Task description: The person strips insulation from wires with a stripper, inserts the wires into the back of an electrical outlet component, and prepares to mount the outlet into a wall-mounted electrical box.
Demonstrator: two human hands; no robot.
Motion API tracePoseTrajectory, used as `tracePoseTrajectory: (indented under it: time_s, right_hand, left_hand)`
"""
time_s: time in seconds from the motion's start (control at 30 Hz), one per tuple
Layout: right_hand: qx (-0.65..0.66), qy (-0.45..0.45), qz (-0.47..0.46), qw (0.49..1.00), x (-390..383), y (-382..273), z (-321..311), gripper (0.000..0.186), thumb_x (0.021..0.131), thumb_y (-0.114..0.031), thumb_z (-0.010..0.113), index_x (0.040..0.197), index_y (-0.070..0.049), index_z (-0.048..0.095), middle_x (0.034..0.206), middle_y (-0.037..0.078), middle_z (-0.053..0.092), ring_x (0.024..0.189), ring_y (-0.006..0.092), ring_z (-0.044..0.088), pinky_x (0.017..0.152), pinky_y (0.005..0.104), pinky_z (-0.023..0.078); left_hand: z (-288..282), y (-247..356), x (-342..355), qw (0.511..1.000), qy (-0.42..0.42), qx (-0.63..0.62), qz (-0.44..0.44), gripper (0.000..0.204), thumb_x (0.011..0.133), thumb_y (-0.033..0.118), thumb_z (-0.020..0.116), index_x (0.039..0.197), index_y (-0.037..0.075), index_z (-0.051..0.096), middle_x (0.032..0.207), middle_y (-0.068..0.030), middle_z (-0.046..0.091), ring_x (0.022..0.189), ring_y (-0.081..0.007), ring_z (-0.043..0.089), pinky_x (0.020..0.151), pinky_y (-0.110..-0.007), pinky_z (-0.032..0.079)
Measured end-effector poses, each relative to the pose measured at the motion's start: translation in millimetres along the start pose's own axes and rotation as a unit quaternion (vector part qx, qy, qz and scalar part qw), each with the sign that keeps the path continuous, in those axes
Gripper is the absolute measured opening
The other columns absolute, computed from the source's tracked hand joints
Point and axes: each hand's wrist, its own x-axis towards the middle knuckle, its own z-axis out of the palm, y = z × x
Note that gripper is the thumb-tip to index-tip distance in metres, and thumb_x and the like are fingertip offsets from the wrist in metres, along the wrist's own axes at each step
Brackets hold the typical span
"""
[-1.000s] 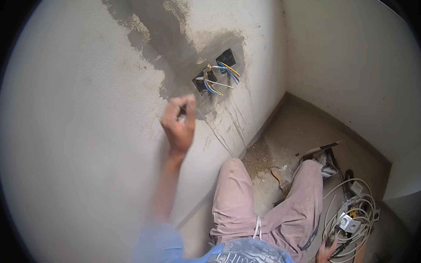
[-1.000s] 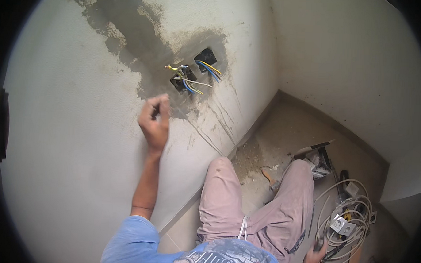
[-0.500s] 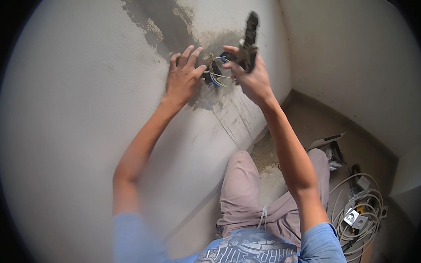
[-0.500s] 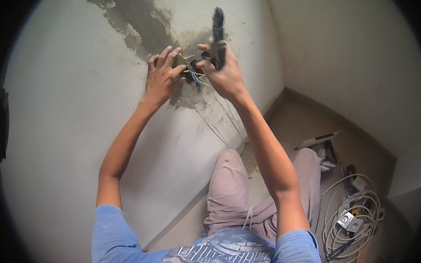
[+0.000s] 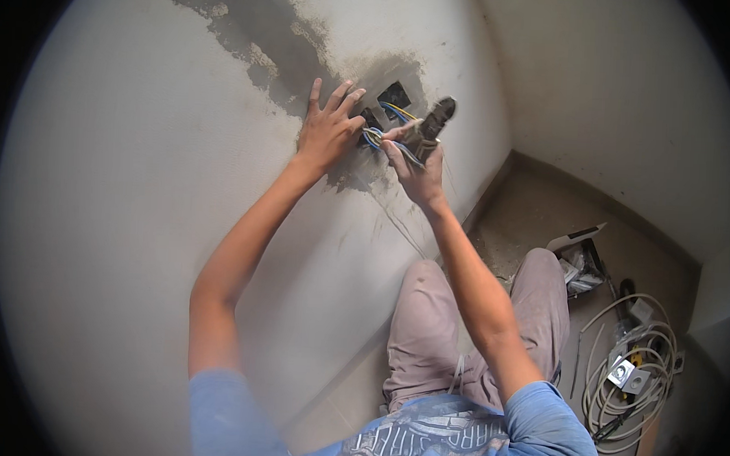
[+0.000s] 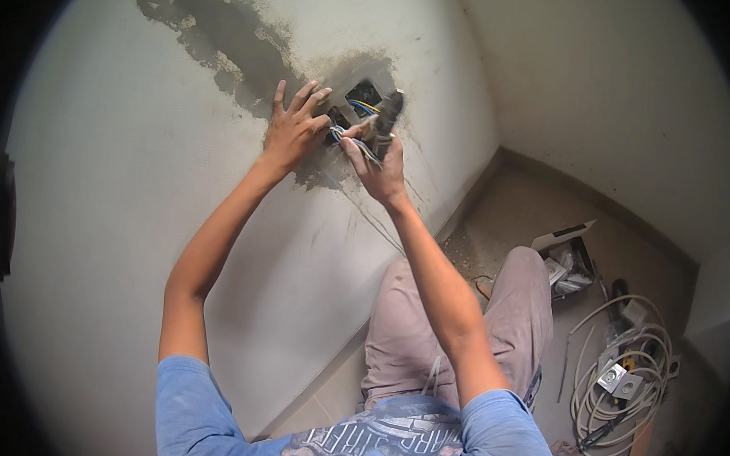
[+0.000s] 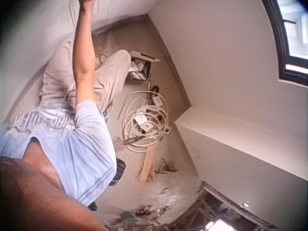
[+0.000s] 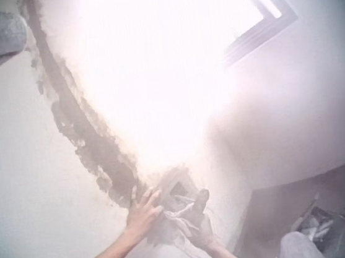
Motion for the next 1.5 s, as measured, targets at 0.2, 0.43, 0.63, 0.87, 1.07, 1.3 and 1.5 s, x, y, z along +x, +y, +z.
tracePoseTrajectory:
  time_s: [0.2,0.43,0.63,0.87,1.07,1.3,1.5]
  right_hand:
    - [0.394,0.253,0.123,0.875,-19,44,-8,0.035,0.094,-0.001,0.071,0.115,-0.011,0.044,0.106,0.014,0.068,0.094,0.0265,0.072,0.083,0.0382,0.06]
    - [0.348,0.309,0.116,0.878,-9,37,6,0.036,0.093,-0.002,0.073,0.114,-0.009,0.044,0.098,0.013,0.071,0.083,0.0246,0.074,0.069,0.0343,0.061]
    - [0.4,0.254,0.177,0.862,7,58,-29,0.025,0.094,-0.008,0.074,0.11,-0.006,0.054,0.097,0.012,0.071,0.083,0.0229,0.073,0.069,0.0341,0.06]
    - [0.375,0.196,0.227,0.877,26,75,-54,0.018,0.095,-0.015,0.074,0.102,-0.002,0.065,0.089,0.01,0.068,0.075,0.0208,0.068,0.071,0.0349,0.06]
    - [0.221,0.228,0.286,0.904,-9,56,-64,0.029,0.096,-0.028,0.073,0.104,-0.003,0.062,0.088,0.009,0.066,0.079,0.0195,0.067,0.068,0.035,0.057]
    - [-0.401,0.011,0.325,0.856,-149,41,-138,0.053,0.081,-0.014,0.066,0.128,-0.002,0.046,0.088,0.019,0.066,0.081,0.0347,0.068,0.077,0.0462,0.052]
    - [-0.296,0.049,0.312,0.902,-118,-18,-101,0.03,0.093,-0.023,0.065,0.112,0.0,0.059,0.082,0.008,0.065,0.075,0.0181,0.066,0.069,0.0373,0.051]
  left_hand:
    - [5,12,17,0.994,0.07,0.003,0.082,0.011,0.087,0.026,0.07,0.092,0.017,0.072,0.131,-0.0017,0.063,0.135,-0.0203,0.048,0.117,-0.051,0.027]
    - [23,23,40,0.994,-0.005,-0.071,0.084,0.012,0.086,0.021,0.071,0.089,0.01,0.068,0.091,-0.0031,0.068,0.098,-0.0229,0.059,0.085,-0.037,0.044]
    - [28,23,46,0.988,0.024,-0.106,0.11,0.012,0.088,0.02,0.065,0.084,0.009,0.066,0.086,-0.0061,0.069,0.093,-0.0247,0.061,0.083,-0.039,0.043]
    - [24,27,59,0.983,-0.022,-0.151,0.106,0.019,0.092,0.028,0.067,0.083,0.011,0.067,0.08,-0.0064,0.069,0.091,-0.0236,0.061,0.08,-0.038,0.043]
    - [34,25,52,0.979,-0.018,-0.192,0.069,0.022,0.094,0.025,0.067,0.081,0.008,0.065,0.077,-0.0104,0.067,0.081,-0.0311,0.063,0.073,-0.045,0.051]
    - [30,34,53,0.976,-0.008,-0.217,0.014,0.027,0.098,0.024,0.062,0.081,0.003,0.061,0.075,-0.0185,0.066,0.075,-0.0404,0.066,0.067,-0.051,0.052]
    - [26,38,58,0.976,-0.046,-0.211,-0.03,0.028,0.1,0.026,0.06,0.085,0.003,0.057,0.076,-0.02,0.067,0.075,-0.0431,0.067,0.067,-0.054,0.051]
